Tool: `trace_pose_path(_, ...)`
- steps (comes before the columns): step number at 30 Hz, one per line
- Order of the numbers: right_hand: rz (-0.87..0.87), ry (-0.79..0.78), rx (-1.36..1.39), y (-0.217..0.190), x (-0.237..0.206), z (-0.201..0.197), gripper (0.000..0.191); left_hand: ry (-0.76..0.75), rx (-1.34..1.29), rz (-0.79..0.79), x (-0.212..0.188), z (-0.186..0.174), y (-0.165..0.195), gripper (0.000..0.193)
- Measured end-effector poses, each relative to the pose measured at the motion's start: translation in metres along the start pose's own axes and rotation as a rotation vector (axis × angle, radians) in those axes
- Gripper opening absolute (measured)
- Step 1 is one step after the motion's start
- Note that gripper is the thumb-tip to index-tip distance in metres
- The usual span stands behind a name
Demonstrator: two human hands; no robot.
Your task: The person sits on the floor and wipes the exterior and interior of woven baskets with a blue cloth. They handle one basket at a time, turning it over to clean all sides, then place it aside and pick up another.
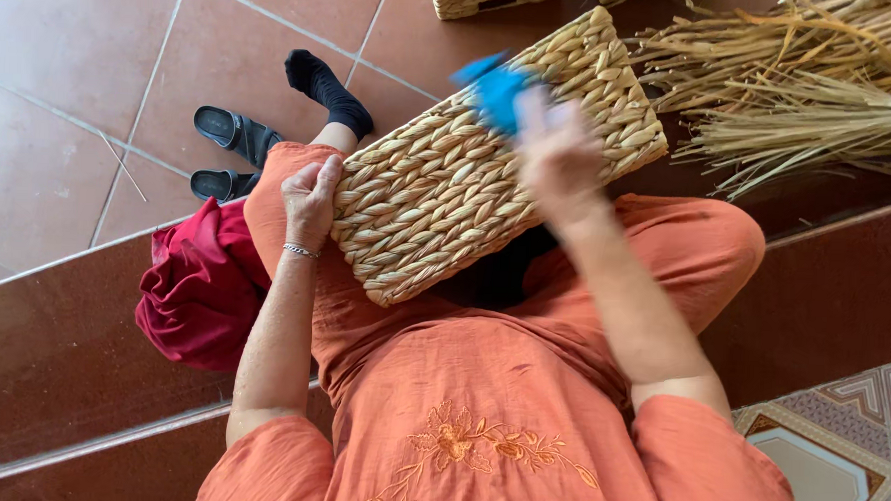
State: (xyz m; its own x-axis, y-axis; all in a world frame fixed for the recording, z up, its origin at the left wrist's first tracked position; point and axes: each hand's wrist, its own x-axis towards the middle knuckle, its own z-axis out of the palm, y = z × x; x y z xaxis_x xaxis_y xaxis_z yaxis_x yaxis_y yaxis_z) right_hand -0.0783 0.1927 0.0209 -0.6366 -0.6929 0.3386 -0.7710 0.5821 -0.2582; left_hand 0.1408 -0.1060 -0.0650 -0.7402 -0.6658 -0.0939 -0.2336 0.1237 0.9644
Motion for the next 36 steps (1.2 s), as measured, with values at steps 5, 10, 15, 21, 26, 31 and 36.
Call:
trace_pose_path(5,0.227,0.252,-0.289,0.081,0.017,-0.022,0.052,0.018,0.027,0.004,0.003,0.001,-0.001,0.040)
trace_pose_path(10,0.030,0.011,-0.064,-0.072,-0.022,-0.002,0.046,0.029,0.064,0.039,0.001,-0.002,-0.001,0.039)
trace_pose_path(15,-0.323,-0.077,0.098,-0.145,-0.057,-0.016,0.045,-0.012,0.026,-0.067,-0.006,-0.011,-0.009,0.036)
trace_pose_path(21,0.199,0.027,-0.042,0.023,-0.025,-0.032,0.038,-0.207,0.038,-0.188,0.012,-0.017,0.003,0.031)
trace_pose_path(26,0.397,0.102,0.068,0.119,-0.045,-0.031,0.049,-0.228,0.424,0.229,0.020,0.012,0.056,0.032)
trace_pose_path(31,0.855,0.195,0.819,0.160,-0.061,-0.019,0.046,-0.343,0.758,0.184,0.030,0.065,0.101,0.042)
trace_pose_path(36,1.046,0.092,1.207,0.153,-0.066,-0.040,0.047,-0.331,0.749,-0.028,0.040,0.105,0.114,0.056)
